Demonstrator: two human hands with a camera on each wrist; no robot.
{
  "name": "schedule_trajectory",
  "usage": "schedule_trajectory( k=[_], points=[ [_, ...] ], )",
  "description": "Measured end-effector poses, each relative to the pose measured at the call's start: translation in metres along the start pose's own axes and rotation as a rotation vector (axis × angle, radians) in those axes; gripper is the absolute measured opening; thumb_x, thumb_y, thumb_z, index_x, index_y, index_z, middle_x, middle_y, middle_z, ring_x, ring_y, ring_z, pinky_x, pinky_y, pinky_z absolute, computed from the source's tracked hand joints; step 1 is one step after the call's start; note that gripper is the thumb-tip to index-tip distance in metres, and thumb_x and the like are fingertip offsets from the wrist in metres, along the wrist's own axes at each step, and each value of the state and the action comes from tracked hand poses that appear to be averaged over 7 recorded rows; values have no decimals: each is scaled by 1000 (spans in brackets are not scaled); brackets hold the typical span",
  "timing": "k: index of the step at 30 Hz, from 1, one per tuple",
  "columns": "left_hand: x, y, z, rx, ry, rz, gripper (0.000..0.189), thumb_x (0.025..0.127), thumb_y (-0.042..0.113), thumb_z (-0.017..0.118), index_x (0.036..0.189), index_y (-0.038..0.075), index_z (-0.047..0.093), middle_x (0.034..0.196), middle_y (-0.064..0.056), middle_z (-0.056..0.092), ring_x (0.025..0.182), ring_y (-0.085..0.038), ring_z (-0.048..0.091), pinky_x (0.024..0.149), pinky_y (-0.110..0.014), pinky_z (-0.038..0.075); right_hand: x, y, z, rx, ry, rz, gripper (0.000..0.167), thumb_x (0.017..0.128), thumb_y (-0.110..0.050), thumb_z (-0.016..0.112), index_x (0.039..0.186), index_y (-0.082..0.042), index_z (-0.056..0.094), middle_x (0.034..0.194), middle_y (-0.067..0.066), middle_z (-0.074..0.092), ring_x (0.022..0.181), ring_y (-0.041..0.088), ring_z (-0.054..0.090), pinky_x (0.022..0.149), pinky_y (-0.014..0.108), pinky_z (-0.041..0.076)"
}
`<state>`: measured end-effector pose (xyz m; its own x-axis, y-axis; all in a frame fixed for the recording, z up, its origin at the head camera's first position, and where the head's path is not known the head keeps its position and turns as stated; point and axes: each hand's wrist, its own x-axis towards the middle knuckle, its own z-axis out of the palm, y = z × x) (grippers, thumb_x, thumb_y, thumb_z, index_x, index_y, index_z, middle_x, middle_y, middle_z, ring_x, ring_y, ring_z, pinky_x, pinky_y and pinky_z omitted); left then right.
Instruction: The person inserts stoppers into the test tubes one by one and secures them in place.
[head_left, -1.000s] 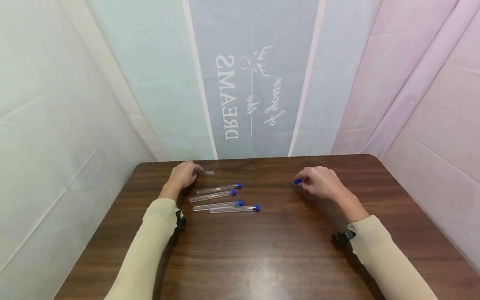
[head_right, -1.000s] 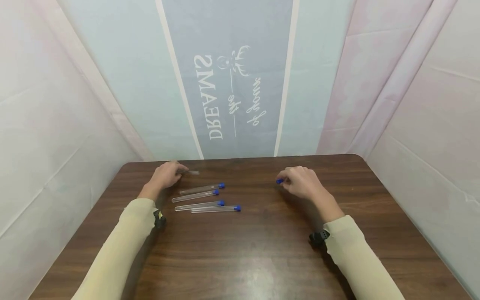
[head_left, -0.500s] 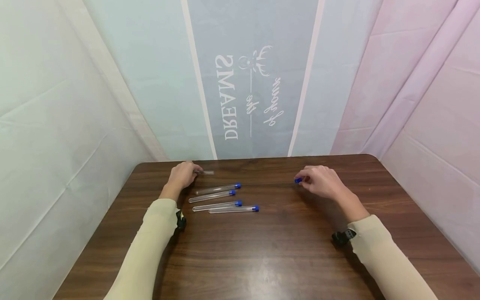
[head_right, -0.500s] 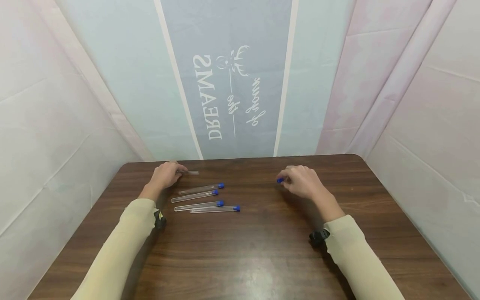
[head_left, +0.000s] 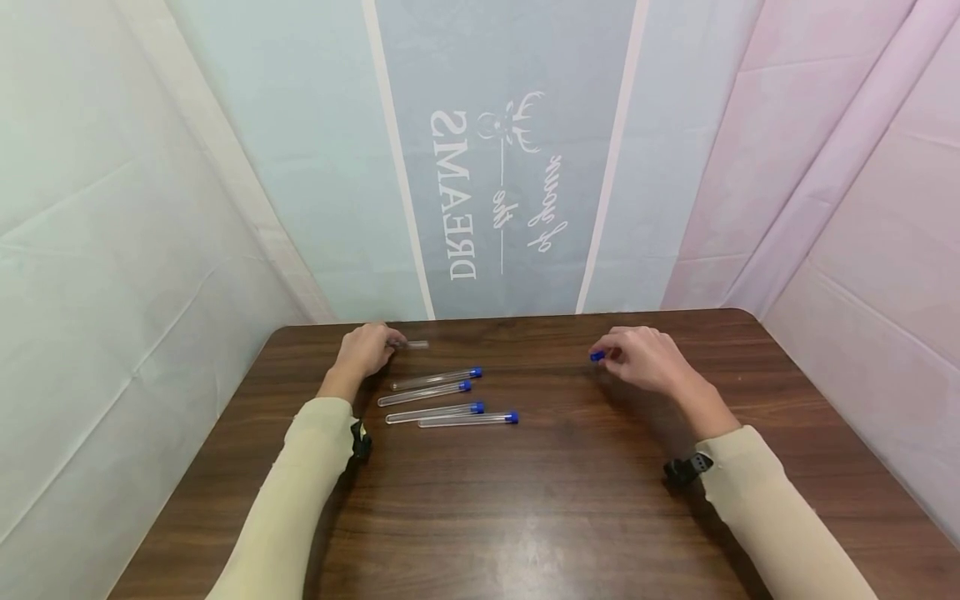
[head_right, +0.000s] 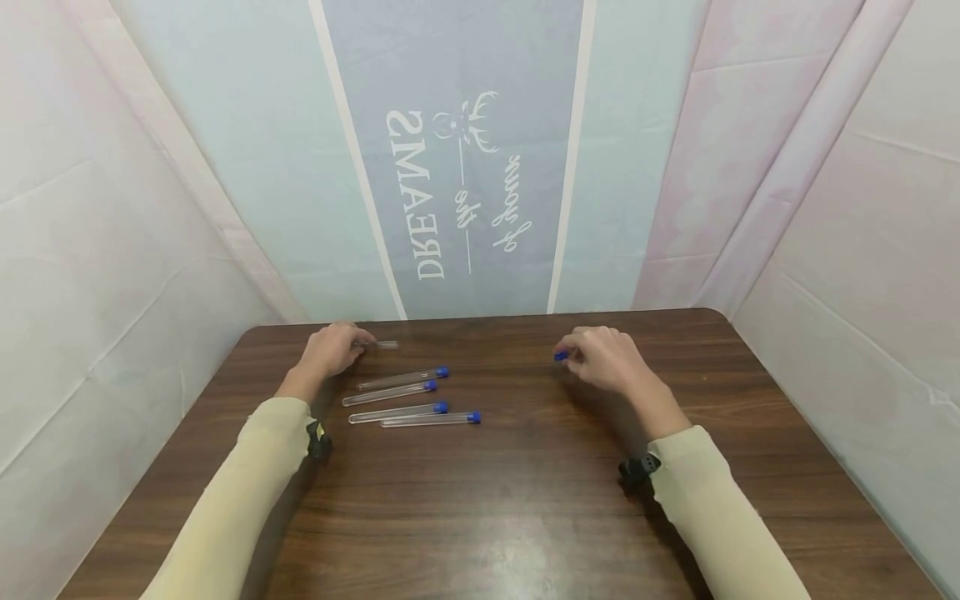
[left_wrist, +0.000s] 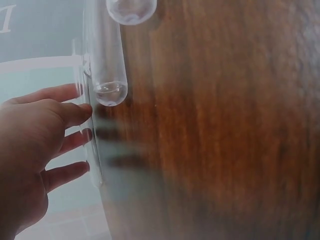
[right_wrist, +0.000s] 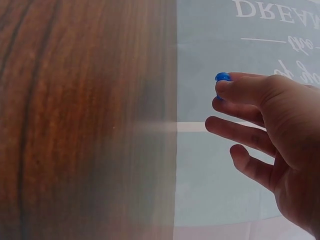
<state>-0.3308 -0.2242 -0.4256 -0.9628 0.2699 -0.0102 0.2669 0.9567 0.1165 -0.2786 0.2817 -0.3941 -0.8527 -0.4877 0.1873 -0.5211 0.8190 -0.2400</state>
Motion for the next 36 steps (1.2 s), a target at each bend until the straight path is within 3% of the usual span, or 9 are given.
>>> schedule_trajectory(
  k=[12,20,27,36],
  points=[
    [1,0,-12,19,11,10,32,108,10,68,134,22,83,132,-10,82,114,-35,79,82,-53,65,5,-3,-10,-2,21,-2,22,97,-7,80,114,-18,88,106,1,83,85,22,78,64,38,56],
    [1,-2,-21,23,16,23,35,107,9,66,134,22,83,130,-10,81,116,-34,78,86,-54,65,9,-5,-18,-18,21,8,22,98,-8,80,116,-17,88,109,3,83,85,23,78,65,39,56],
    [-3,-5,-30,21,74,62,33,105,7,69,131,20,84,126,-10,82,114,-35,79,87,-56,66,11,-5,-27,-29,62,11,21,97,-9,81,115,-18,88,102,3,81,79,22,76,61,40,54],
    [-12,-2,-32,33,98,84,35,104,8,68,133,20,83,124,-11,82,109,-36,80,80,-55,65,8,-5,-25,-42,95,-29,21,97,-9,80,114,-18,89,100,2,77,76,20,73,58,37,51]
  ],
)
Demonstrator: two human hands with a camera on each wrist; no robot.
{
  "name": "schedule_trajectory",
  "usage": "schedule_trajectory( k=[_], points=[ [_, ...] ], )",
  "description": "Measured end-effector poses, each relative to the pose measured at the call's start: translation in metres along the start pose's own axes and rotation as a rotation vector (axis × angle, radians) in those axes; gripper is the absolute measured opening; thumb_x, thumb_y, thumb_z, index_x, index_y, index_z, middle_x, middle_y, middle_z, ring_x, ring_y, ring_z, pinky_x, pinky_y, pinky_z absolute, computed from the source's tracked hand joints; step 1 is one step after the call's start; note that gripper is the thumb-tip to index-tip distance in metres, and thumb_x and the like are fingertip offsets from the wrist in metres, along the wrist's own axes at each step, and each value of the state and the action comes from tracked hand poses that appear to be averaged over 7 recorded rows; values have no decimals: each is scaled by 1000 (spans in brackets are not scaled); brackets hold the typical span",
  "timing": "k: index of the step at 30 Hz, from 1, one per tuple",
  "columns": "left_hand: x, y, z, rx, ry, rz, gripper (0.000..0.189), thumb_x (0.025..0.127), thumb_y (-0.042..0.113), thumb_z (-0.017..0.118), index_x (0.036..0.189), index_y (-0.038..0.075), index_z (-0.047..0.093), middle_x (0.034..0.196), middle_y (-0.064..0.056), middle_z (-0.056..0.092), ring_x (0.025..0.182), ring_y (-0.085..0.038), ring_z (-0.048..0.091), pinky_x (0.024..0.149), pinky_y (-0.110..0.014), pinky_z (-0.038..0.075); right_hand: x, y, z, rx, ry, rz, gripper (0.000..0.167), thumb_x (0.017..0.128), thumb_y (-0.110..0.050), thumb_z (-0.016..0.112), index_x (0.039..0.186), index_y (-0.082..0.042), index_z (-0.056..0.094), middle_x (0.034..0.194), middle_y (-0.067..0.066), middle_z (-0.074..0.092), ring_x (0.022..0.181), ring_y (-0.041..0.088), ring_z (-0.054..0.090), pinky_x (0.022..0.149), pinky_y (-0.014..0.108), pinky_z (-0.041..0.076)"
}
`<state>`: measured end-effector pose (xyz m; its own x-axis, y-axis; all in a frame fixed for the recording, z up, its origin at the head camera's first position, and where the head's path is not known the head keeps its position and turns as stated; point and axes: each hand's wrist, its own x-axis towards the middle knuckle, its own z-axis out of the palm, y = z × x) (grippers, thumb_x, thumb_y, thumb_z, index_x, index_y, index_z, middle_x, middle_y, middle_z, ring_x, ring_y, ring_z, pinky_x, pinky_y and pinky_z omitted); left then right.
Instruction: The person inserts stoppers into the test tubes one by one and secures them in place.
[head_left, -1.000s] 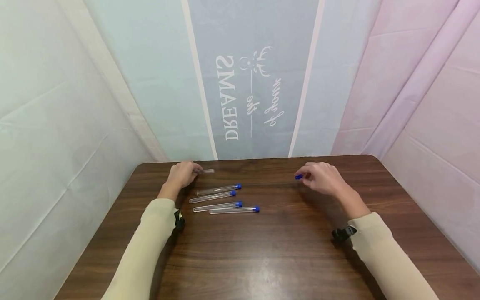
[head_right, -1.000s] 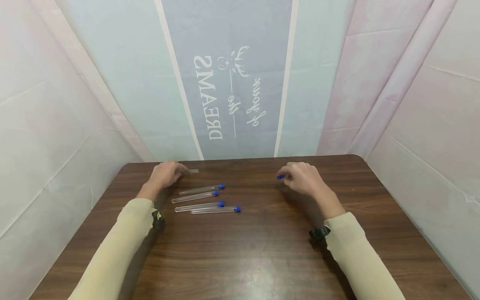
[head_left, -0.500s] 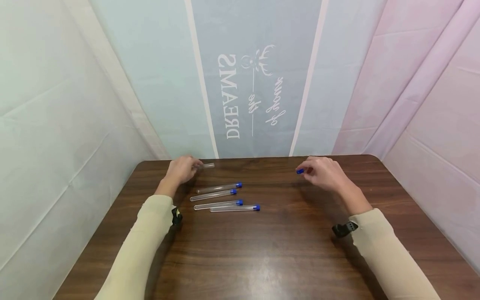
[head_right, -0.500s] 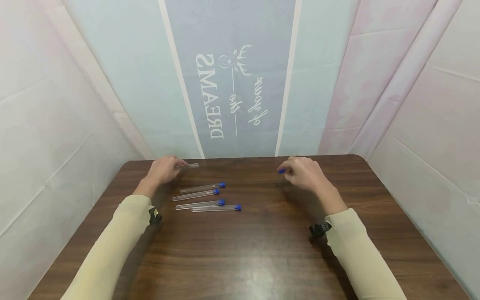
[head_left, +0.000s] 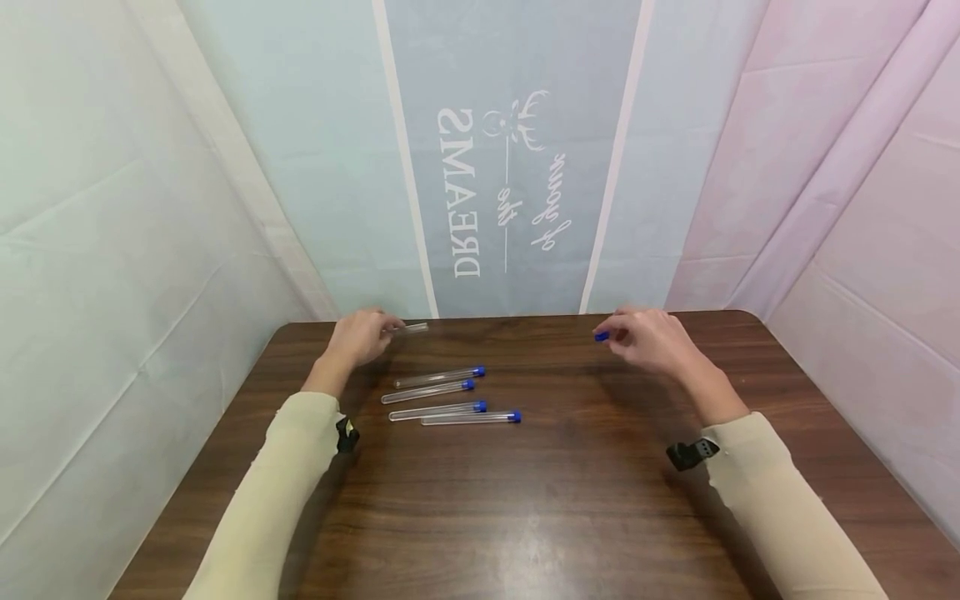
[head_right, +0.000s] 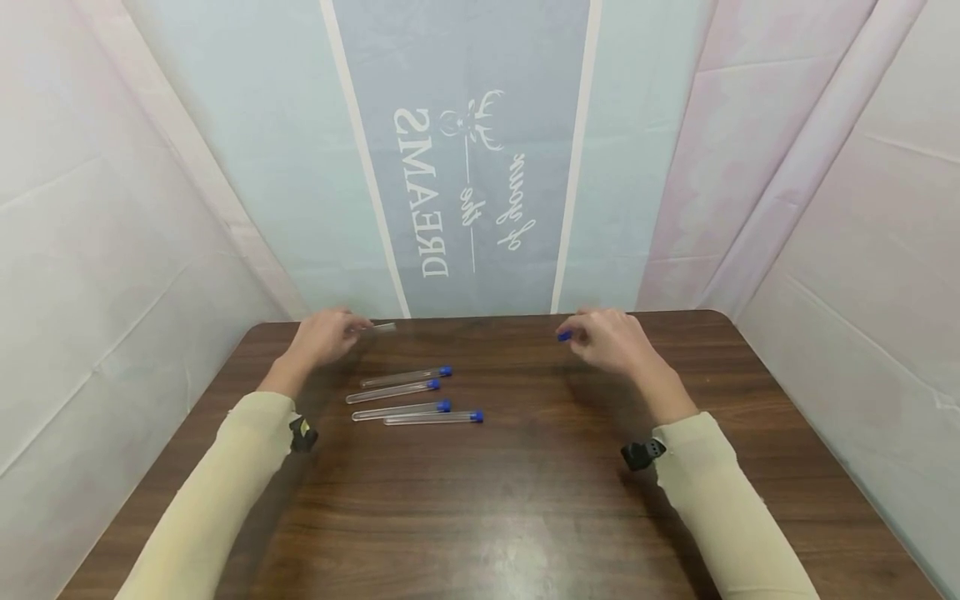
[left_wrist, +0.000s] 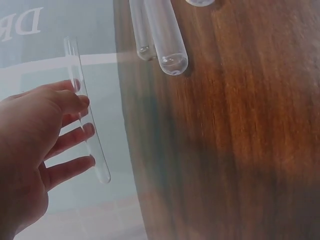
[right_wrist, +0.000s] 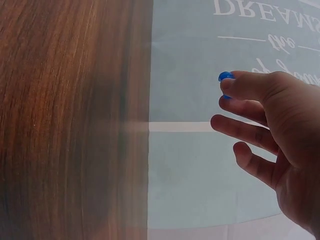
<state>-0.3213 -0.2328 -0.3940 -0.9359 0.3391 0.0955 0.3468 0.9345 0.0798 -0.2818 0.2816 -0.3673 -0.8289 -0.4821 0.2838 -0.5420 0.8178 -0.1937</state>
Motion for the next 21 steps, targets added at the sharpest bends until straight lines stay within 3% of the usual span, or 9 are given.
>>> schedule_trajectory(
  k=[14,21],
  points=[
    [-3,4,-23,20,-14,15,35,107,11,68,138,21,81,130,-11,80,98,-32,77,73,-49,61,8,-4,-12,19,53,-45,19,94,-5,83,109,-16,90,102,1,79,76,20,72,62,36,49],
    [-5,7,-26,8,-9,28,34,107,11,69,137,21,82,131,-12,80,93,-32,76,70,-48,60,9,-2,-12,25,83,-82,24,91,1,81,106,-15,90,104,2,75,78,20,71,62,34,49]
  ],
)
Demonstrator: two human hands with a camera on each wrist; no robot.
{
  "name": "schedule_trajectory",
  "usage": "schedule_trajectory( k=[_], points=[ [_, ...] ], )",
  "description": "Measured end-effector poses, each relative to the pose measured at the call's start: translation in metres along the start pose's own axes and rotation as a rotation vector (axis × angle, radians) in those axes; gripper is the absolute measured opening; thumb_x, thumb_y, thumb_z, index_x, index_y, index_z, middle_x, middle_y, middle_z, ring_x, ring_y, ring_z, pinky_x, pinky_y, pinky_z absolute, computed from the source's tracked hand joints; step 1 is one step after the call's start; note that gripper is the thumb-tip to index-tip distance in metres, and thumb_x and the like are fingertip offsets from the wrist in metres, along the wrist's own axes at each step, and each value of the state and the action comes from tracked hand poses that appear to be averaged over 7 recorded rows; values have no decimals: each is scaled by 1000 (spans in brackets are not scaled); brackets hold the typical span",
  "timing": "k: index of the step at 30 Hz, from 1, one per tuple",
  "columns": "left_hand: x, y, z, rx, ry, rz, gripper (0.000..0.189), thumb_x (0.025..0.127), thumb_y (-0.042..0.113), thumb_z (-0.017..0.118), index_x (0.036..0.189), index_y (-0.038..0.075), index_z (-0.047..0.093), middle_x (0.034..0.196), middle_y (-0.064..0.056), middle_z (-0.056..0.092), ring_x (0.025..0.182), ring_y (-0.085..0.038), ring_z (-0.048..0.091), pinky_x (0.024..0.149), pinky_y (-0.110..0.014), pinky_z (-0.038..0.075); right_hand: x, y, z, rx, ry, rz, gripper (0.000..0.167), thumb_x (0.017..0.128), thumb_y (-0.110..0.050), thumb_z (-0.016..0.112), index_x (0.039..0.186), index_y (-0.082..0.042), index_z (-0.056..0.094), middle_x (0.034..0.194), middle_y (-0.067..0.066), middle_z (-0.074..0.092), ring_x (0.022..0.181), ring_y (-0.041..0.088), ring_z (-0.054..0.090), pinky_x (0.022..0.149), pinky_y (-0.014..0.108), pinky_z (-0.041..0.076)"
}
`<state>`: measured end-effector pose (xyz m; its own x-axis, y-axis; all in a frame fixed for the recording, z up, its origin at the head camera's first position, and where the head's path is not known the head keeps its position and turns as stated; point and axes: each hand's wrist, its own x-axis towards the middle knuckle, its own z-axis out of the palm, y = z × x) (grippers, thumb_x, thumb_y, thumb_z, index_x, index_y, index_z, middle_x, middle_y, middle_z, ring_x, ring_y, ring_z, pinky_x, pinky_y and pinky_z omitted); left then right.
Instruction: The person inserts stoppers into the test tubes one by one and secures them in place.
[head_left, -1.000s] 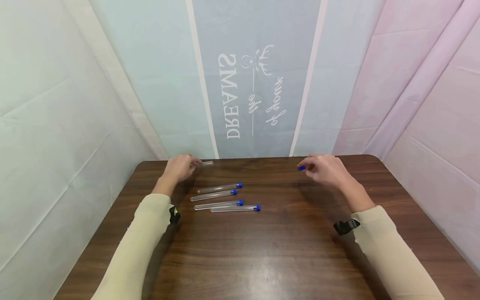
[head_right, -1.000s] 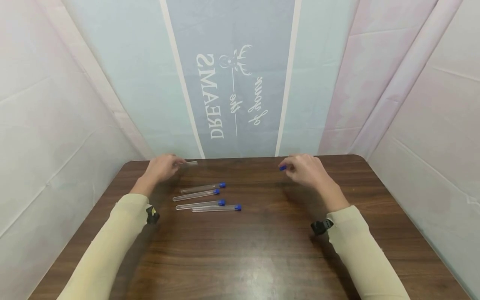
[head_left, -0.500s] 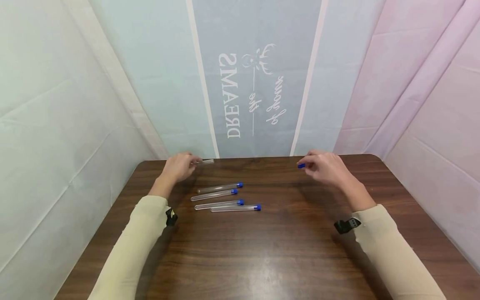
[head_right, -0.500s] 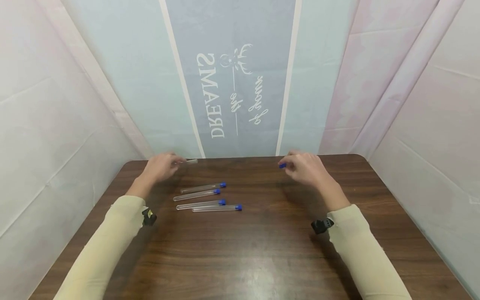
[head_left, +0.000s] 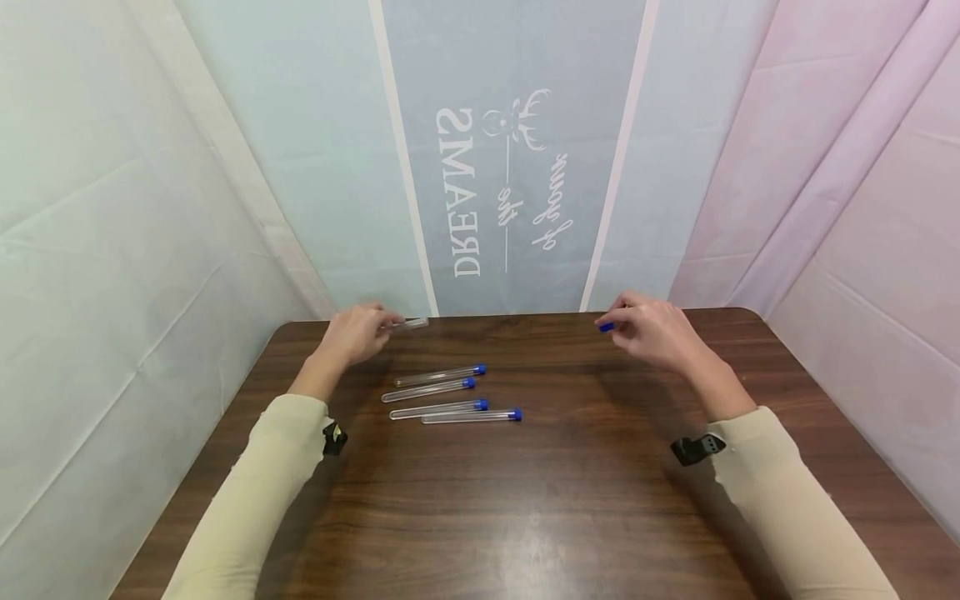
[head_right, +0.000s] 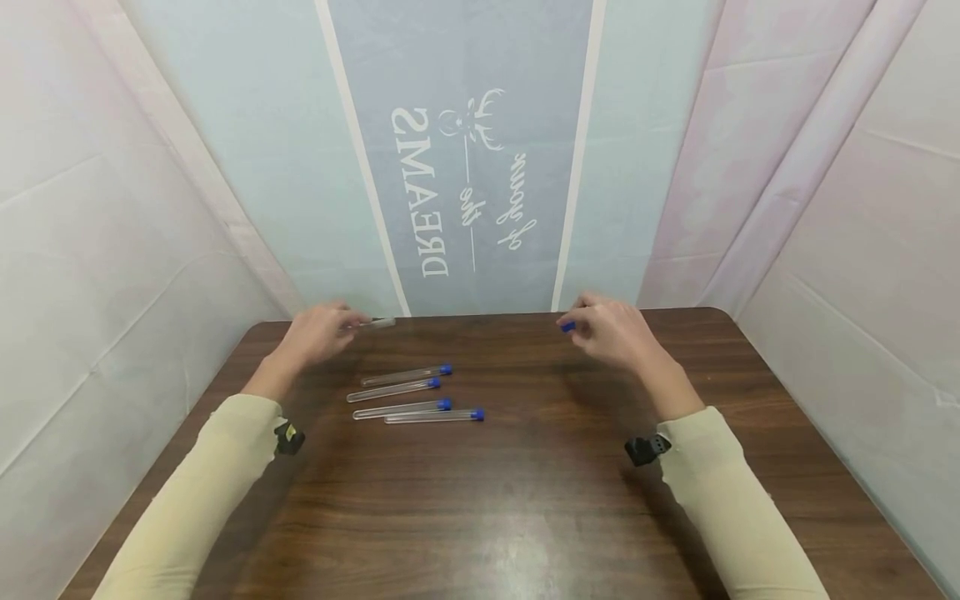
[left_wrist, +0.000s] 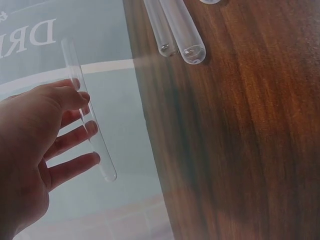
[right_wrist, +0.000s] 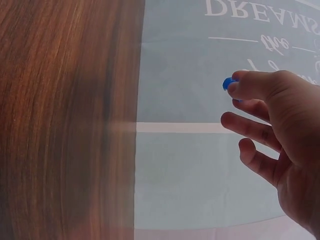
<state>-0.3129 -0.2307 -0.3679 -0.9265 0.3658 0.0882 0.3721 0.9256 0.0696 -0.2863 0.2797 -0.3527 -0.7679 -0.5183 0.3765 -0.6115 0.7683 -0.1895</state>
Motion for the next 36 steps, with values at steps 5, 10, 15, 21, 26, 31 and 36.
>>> schedule_trajectory(
  k=[5,10,15,21,26,31,36],
  points=[
    [-4,3,2,9,30,32,32,106,11,71,134,21,83,128,-12,81,89,-31,75,69,-48,61,-2,-1,1,-13,-4,0,27,90,1,80,108,-16,90,105,2,74,78,19,70,63,34,48],
    [-6,7,3,14,61,56,32,104,10,72,131,21,84,122,-10,82,87,-29,75,68,-47,61,-4,-2,1,-7,-12,24,24,92,-1,81,109,-15,90,105,2,76,79,19,71,64,35,50],
    [-9,14,5,12,87,78,33,102,8,72,130,21,85,116,-9,82,86,-28,74,68,-46,61,-8,-3,5,39,29,26,19,95,-4,84,109,-16,90,100,0,75,78,17,70,65,33,50],
    [-13,25,8,-5,80,81,34,103,11,74,132,24,85,108,-8,78,81,-25,70,63,-42,58,-13,-1,15,123,107,30,17,95,-4,87,107,-14,89,92,-1,74,79,16,68,67,28,50],
    [-17,31,9,2,68,80,36,104,12,75,136,25,83,105,-5,75,74,-18,62,57,-35,50,-14,-3,23,149,153,4,19,95,-3,88,110,-13,89,90,-2,75,76,12,67,66,27,52],
    [-21,37,10,12,81,93,37,102,13,77,136,26,83,107,-4,76,72,-17,60,56,-33,47,-17,-7,26,177,145,18,24,94,2,85,113,-12,88,94,0,75,78,13,68,66,27,52],
    [-25,43,12,19,94,91,37,102,14,77,136,27,83,109,-3,77,74,-17,62,57,-33,49,-22,-12,26,199,121,37,27,94,5,81,114,-11,88,98,2,73,82,16,68,67,27,50]
  ],
)
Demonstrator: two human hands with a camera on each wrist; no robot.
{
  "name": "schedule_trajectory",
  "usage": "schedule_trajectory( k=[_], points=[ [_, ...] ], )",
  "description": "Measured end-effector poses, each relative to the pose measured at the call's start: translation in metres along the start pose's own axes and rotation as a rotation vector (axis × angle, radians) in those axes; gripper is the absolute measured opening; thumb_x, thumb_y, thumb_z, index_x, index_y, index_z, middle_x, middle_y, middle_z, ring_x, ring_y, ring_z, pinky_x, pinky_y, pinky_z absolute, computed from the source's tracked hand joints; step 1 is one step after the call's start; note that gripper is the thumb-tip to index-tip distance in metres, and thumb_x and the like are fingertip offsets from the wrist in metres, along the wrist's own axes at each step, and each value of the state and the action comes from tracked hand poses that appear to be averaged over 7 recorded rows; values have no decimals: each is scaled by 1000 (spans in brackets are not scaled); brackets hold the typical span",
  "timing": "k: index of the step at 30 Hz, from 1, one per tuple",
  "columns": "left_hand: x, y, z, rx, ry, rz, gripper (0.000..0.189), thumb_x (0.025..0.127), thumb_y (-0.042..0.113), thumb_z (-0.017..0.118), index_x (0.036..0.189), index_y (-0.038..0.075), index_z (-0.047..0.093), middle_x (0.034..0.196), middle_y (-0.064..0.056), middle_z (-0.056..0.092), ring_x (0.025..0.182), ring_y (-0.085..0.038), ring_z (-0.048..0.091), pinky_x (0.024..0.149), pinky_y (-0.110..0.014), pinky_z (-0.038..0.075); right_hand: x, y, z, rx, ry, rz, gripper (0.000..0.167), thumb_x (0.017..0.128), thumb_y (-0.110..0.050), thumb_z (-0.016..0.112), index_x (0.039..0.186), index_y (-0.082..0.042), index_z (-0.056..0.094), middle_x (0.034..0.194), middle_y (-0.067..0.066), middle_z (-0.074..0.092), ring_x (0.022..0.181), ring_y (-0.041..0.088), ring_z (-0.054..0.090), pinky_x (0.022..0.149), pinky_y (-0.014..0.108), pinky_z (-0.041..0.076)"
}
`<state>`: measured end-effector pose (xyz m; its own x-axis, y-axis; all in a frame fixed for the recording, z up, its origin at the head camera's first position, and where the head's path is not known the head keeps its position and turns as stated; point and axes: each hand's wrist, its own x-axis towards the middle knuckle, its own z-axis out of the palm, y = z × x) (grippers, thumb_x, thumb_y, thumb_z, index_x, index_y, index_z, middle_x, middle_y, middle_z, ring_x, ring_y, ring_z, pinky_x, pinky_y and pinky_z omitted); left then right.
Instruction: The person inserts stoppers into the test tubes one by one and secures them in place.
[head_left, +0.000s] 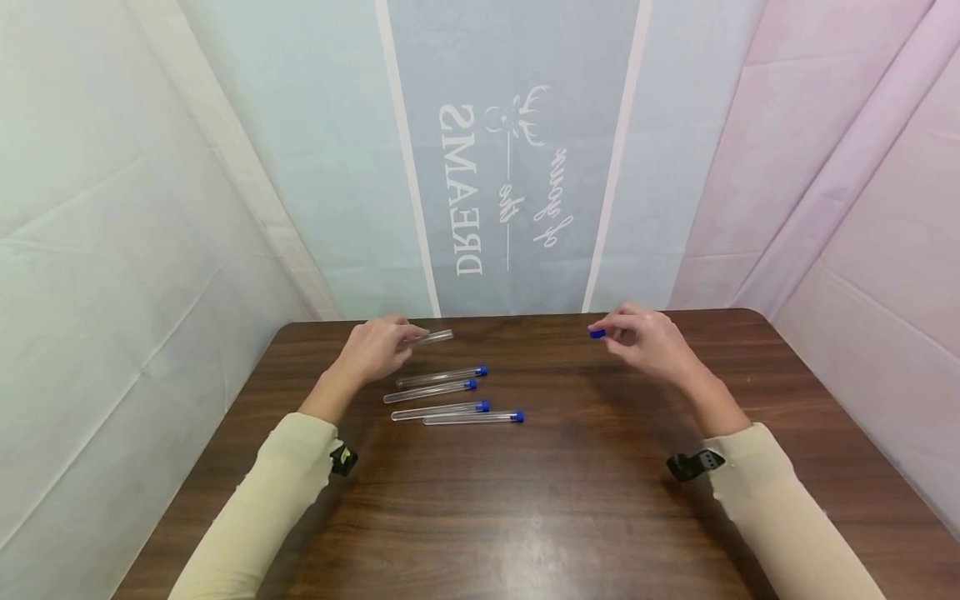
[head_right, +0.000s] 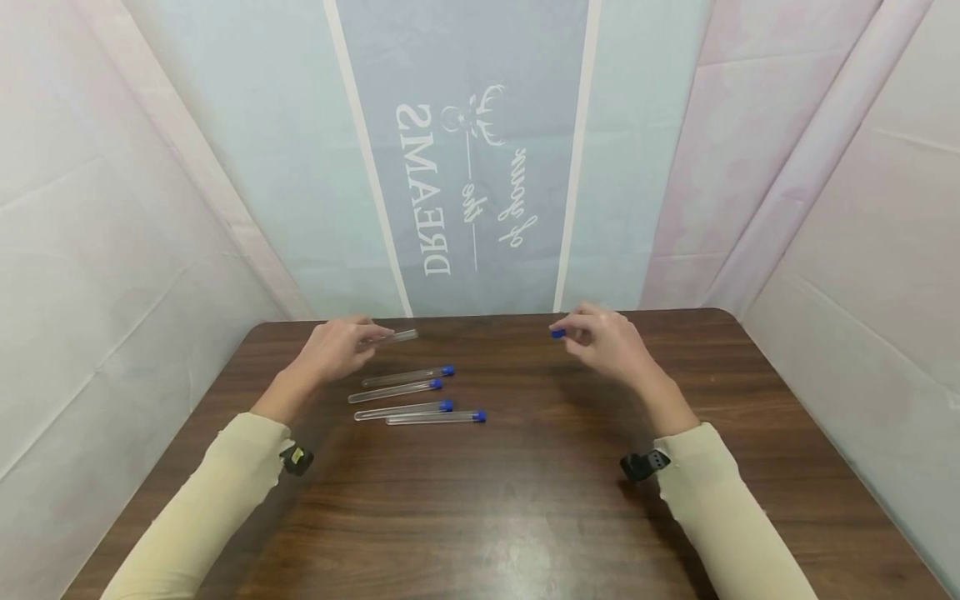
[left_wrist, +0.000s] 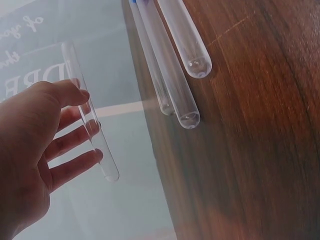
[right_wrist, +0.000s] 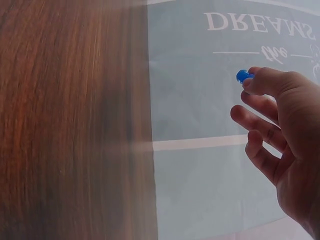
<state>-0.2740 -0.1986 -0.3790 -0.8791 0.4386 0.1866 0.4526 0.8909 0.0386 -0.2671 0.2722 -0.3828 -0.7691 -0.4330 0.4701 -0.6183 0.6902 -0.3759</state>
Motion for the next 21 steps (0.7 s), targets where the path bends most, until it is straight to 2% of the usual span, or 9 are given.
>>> schedule_trajectory(
  k=[8,14,21],
  points=[
    [-1,9,-2,-11,37,29,35,102,14,78,134,27,84,111,-3,80,78,-18,67,58,-36,51,-1,-2,5,15,38,-15,29,92,7,83,115,-12,88,94,0,73,79,13,65,66,26,51],
    [2,11,-4,-11,29,58,34,101,13,79,132,27,85,110,-3,79,76,-16,66,56,-32,48,5,-5,4,37,34,-5,26,93,5,84,112,-13,88,95,0,76,81,17,69,69,27,53],
    [7,11,-5,-26,45,96,35,100,11,80,130,26,86,106,-2,77,72,-16,64,55,-32,47,11,-8,4,72,21,11,25,92,3,87,111,-12,88,94,0,79,80,14,70,68,30,56]
  ],
)
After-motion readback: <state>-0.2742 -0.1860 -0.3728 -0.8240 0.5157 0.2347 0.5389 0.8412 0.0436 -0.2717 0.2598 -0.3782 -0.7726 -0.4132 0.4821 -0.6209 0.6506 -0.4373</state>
